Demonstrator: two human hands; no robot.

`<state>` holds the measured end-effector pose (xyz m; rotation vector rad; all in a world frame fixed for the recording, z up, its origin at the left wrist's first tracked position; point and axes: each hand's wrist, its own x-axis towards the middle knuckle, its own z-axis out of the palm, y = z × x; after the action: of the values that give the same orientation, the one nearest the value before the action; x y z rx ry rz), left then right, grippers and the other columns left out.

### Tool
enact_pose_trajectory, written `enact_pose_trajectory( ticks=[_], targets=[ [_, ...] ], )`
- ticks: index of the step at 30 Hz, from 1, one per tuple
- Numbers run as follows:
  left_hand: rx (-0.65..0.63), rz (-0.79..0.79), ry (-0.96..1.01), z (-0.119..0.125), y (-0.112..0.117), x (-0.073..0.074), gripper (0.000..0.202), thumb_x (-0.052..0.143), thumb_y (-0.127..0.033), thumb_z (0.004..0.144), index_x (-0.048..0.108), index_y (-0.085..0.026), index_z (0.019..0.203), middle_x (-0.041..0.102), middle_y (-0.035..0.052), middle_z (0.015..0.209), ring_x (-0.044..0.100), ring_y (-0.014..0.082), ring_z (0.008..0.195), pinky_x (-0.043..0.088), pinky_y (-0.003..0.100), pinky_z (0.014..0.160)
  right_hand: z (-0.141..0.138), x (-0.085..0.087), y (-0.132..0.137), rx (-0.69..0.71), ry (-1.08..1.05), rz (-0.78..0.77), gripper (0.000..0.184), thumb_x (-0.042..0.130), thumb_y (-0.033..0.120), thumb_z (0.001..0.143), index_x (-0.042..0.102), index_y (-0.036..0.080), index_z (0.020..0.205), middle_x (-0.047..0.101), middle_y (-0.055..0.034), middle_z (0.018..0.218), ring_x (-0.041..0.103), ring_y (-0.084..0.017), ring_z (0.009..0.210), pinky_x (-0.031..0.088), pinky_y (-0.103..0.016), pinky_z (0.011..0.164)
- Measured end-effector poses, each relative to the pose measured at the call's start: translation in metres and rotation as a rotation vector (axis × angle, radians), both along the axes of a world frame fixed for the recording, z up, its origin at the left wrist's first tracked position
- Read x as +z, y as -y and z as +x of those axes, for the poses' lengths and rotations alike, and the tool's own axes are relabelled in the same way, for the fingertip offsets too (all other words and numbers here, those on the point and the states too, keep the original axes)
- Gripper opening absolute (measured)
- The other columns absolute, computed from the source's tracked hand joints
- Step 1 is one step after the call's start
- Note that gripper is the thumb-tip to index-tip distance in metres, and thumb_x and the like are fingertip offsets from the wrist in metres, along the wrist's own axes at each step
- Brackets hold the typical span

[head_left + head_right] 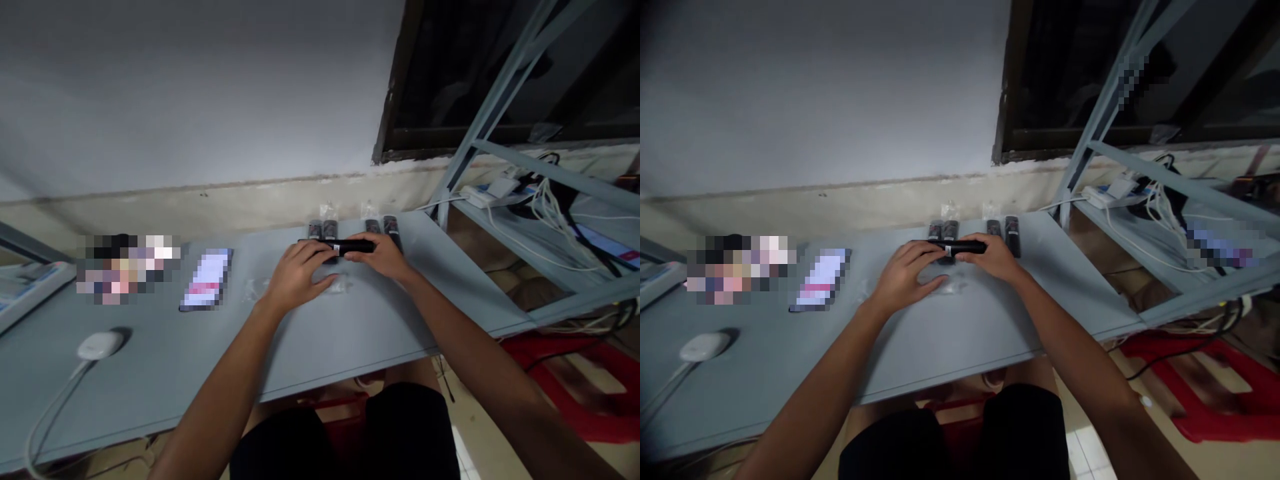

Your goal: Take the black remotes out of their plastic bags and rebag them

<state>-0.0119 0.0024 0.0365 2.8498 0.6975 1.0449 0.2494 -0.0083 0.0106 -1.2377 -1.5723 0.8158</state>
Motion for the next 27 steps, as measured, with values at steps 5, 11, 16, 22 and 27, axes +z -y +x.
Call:
enact_pose_trajectory(
  ticks=[5,11,16,22,27],
  targets=[
    [0.024,0.097,-0.102,0.008,-0.002,-0.006,0.042,0.067,-0.031,0.098,0.063,-0.028,0.139,0.066,0.0089,0.14,0.056,0.0299,0.134,0.045,0.05,0.112,-0.01,-0.001,0.005,0.207,-0.202,-0.211,0.053,0.093,0.045,0.068,0.079,0.02,0.112,0.079,-0.0061,0.108,0.074,-0.024,0.098,0.061,-0.041,0.094],
    [0.018,0.057,-0.171,0.011,-0.002,-0.016,0.038,0.056,-0.025,0.104,0.06,-0.026,0.141,0.067,0.0082,0.139,0.064,0.025,0.122,0.051,0.044,0.101,-0.012,-0.002,0.011,0.279,-0.355,-0.37,0.052,0.093,0.04,0.072,0.076,0.025,0.118,0.078,-0.0056,0.116,0.077,-0.023,0.098,0.064,-0.042,0.093],
    [0.047,0.039,-0.173,0.005,-0.006,-0.016,0.04,0.057,-0.028,0.105,0.058,-0.024,0.144,0.068,0.0099,0.14,0.065,0.0253,0.123,0.053,0.043,0.099,-0.004,0.002,0.008,0.173,-0.177,-0.324,0.049,0.089,0.047,0.077,0.074,0.024,0.118,0.078,-0.0062,0.091,0.075,-0.02,0.074,0.063,-0.032,0.064],
    [0.096,0.001,-0.18,-0.002,-0.011,-0.015,0.04,0.059,-0.034,0.104,0.06,-0.022,0.142,0.069,0.0102,0.14,0.067,0.0269,0.123,0.055,0.043,0.097,0.003,-0.001,0.002,0.067,0.063,-0.165,0.046,0.083,0.057,0.078,0.079,0.02,0.106,0.064,0.0014,0.067,0.055,-0.012,0.054,0.047,-0.027,0.053],
    [0.149,-0.041,-0.159,-0.01,-0.017,-0.013,0.04,0.06,-0.032,0.102,0.062,-0.02,0.14,0.07,0.0114,0.138,0.068,0.029,0.121,0.056,0.047,0.099,0.014,-0.002,-0.002,-0.003,-0.038,-0.115,0.051,0.086,0.053,0.075,0.08,0.021,0.114,0.071,-0.0007,0.076,0.062,-0.015,0.063,0.053,-0.03,0.061]
  ],
)
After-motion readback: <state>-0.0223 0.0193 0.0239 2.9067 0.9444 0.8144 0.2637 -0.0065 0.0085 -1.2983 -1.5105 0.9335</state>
